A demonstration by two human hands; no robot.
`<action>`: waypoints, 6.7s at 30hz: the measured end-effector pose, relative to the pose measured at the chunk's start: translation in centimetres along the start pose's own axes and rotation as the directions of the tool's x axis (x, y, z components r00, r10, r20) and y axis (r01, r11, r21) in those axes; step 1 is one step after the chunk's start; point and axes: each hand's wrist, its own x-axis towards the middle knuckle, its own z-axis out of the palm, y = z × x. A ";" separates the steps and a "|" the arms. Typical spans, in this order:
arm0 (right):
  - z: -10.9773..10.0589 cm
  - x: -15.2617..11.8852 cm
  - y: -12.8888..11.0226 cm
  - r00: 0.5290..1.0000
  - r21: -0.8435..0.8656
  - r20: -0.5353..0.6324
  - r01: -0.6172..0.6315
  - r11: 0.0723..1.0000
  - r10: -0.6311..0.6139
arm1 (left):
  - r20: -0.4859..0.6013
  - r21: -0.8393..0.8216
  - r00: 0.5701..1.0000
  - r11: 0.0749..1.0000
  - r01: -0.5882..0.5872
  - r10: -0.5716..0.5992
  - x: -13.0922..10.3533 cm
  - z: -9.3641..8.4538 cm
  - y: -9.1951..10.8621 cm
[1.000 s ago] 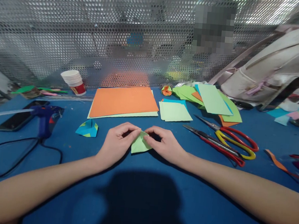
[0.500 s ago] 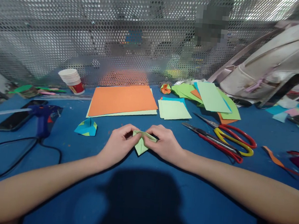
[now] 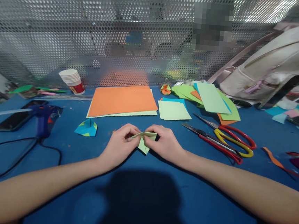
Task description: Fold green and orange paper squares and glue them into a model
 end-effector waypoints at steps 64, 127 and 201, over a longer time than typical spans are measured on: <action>0.1 -0.3 -0.3 0.988 -0.048 -0.008 0.156 0.987 -0.156 | -0.028 0.092 0.993 0.989 0.116 -0.114 0.2 -0.1 0.6; -0.1 -0.1 0.1 0.985 -0.022 -0.013 0.173 0.985 -0.174 | -0.015 0.086 1.000 0.996 -0.013 0.014 0.6 -0.7 0.3; -0.6 0.3 0.3 0.998 0.049 -0.024 0.052 0.997 -0.051 | 0.195 -0.375 0.932 0.855 0.358 -0.305 0.1 0.5 0.1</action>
